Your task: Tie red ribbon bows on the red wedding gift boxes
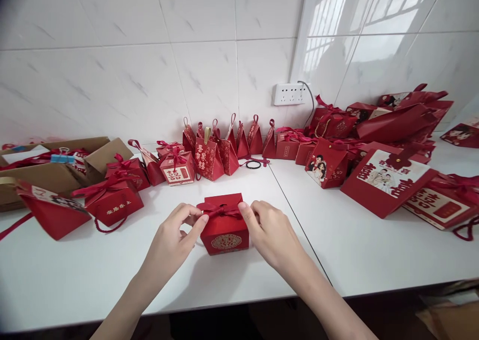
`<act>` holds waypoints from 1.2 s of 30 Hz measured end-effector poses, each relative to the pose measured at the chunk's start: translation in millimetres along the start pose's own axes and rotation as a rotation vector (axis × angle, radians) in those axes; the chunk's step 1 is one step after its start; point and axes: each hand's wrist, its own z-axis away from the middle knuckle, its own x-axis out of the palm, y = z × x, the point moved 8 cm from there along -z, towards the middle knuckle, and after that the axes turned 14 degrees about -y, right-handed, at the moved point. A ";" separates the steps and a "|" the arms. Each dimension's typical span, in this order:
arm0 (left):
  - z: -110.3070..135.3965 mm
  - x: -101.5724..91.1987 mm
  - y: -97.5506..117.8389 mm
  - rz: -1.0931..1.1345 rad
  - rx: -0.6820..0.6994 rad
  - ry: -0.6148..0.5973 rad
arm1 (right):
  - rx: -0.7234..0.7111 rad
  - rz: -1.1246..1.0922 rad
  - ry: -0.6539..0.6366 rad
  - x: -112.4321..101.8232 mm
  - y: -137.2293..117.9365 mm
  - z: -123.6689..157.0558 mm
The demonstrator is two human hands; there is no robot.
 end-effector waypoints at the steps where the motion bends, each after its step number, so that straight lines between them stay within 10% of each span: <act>1: 0.5 0.8 -0.4 0.012 -0.006 0.004 | 0.046 -0.013 -0.038 3.8 0.3 -0.7; 10: -5.6 5.1 -3.4 0.116 -0.008 -0.041 | 0.085 -0.161 -0.080 14.6 1.8 -6.7; 26: -12.4 32.6 -33.7 0.722 -0.196 -0.205 | 0.128 -1.229 -0.132 40.3 26.9 -8.2; 36: -11.0 36.7 -36.3 0.852 -0.184 -0.332 | 0.171 -1.491 -0.203 51.3 42.7 -11.5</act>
